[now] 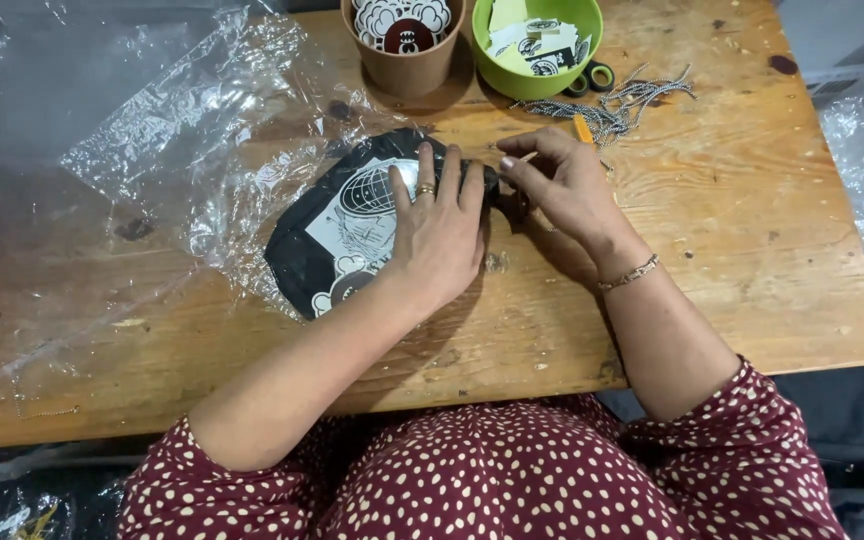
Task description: The person places a printed image of a character onto a black drawstring bag and secures it with a clear plastic sheet. They then attach a keychain with a cartoon character to the bag's drawstring and place a globe-shaped sticker on the bag.
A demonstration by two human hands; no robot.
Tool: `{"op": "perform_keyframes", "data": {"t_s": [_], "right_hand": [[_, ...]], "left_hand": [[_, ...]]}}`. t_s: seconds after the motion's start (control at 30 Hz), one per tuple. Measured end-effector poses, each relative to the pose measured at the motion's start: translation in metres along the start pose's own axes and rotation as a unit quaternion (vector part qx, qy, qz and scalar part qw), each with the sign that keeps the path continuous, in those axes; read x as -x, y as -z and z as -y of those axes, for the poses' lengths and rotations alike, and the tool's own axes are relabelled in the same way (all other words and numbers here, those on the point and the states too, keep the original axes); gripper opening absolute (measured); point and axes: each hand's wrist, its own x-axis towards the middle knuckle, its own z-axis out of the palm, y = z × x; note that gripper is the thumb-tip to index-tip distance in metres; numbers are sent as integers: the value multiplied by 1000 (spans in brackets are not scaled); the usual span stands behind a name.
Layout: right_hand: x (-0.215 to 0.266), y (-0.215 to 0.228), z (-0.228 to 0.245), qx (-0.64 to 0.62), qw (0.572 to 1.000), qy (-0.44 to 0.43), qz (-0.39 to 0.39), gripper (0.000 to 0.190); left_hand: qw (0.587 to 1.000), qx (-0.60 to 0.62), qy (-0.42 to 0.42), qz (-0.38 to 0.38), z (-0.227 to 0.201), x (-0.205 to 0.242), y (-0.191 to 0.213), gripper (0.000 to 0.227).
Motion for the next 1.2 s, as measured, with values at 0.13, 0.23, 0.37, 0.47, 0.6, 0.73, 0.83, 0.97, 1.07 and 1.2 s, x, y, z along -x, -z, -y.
{"op": "perform_keyframes", "data": {"t_s": [0.13, 0.23, 0.37, 0.47, 0.6, 0.73, 0.83, 0.97, 1.07, 1.2], "right_hand": [[-5, -1, -5, 21, 1000, 10, 5, 30], [-5, -13, 6, 54, 996, 50, 45, 37], [-3, -16, 7, 108, 993, 56, 3, 30], [5, -10, 13, 184, 970, 140, -80, 17], [31, -31, 27, 252, 940, 214, -83, 11], [48, -65, 31, 265, 925, 272, -19, 10], [53, -75, 36, 303, 904, 302, 2, 15], [56, -75, 32, 314, 912, 263, -12, 26], [58, -65, 47, 332, 925, 183, -8, 50], [54, -58, 52, 395, 912, 111, 25, 63]], "left_hand": [[1000, -4, -18, -19, 0, 1, -7, 72], [999, 28, -20, -30, -1, 6, 0, 73], [992, 113, -1, -53, 9, 18, 29, 75], [981, 173, 42, -75, 32, 25, 45, 77], [963, 207, 119, -125, 84, 25, 34, 78], [961, 216, 147, -94, 86, 26, 37, 84], [964, 205, 129, -108, 87, 26, 19, 85], [960, 242, 121, -77, 87, 26, 14, 90], [955, 258, 119, -89, 85, 29, 17, 89], [956, 258, 95, -101, 79, 31, 20, 88]]}}
